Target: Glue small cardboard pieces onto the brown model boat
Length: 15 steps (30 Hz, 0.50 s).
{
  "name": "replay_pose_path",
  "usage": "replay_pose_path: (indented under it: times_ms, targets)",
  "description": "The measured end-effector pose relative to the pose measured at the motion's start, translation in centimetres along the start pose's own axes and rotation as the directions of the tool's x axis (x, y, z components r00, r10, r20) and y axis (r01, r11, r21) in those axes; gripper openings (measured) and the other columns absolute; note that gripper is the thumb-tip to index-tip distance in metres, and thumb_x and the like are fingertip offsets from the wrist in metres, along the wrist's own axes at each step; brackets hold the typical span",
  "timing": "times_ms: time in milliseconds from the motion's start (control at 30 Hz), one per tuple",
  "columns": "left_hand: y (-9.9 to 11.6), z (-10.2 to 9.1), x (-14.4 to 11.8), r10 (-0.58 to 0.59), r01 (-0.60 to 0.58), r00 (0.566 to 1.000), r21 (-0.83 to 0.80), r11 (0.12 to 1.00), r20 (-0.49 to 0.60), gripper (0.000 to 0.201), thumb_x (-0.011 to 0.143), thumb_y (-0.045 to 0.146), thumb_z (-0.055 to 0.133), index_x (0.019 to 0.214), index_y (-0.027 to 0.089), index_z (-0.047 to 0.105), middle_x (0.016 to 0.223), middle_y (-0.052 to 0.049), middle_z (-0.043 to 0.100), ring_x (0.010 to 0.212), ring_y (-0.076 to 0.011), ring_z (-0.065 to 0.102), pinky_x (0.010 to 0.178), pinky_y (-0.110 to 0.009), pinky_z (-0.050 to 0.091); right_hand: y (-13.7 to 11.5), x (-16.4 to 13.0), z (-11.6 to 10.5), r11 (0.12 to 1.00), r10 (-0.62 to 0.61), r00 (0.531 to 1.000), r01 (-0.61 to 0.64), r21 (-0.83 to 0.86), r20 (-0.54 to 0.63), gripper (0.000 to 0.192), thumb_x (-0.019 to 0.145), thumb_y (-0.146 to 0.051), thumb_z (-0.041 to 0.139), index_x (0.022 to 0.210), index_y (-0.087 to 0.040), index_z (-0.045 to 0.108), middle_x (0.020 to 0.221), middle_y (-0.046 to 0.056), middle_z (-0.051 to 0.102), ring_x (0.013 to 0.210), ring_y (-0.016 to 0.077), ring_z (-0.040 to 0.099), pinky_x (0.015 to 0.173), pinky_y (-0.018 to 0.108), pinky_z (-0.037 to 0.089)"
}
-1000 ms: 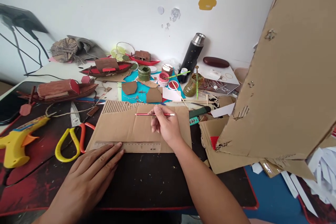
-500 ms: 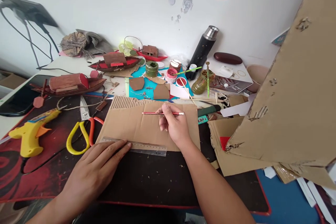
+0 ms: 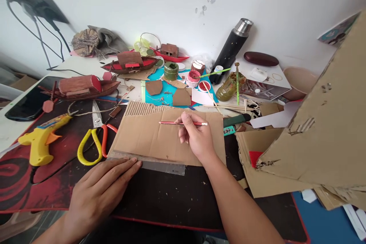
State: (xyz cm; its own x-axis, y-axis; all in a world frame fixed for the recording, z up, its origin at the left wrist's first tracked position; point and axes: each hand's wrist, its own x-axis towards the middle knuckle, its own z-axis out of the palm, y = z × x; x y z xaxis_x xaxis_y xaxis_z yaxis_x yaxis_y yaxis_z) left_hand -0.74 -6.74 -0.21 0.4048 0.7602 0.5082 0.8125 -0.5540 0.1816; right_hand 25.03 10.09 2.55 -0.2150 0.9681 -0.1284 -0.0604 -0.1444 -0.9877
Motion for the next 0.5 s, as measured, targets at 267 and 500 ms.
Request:
replay_pose_path:
  times_ms: [267,500]
  targets:
    - [0.51,0.07,0.4,-0.04,0.043,0.996,0.039,0.998,-0.079,0.03,0.119,0.01,0.055,0.135,0.013,0.08,0.122,-0.007,0.09,0.113,-0.0228,0.076,0.107,-0.037,0.055,-0.19,-0.11,0.14,0.999,0.02,1.0,-0.02,0.04,0.012,0.068,0.086,-0.088,0.089,0.081,-0.021,0.076,0.055,-0.002,0.065,0.042,0.0104,0.055,0.042,0.021,0.035]
    - [0.34,-0.24,0.23,-0.032,0.035,0.998,0.047,0.998,-0.063,0.031,0.118,0.01,0.055,0.135,0.013,0.081,0.122,-0.006,0.089,0.115,-0.0235,0.076,0.106,-0.038,0.056,-0.12,-0.24,-0.01,0.999,0.011,0.999,-0.013,0.039,0.032,0.065,0.09,-0.084,0.088,0.082,-0.021,0.078,0.055,-0.002,0.066,0.042,0.0103,0.056,0.042,0.021,0.036]
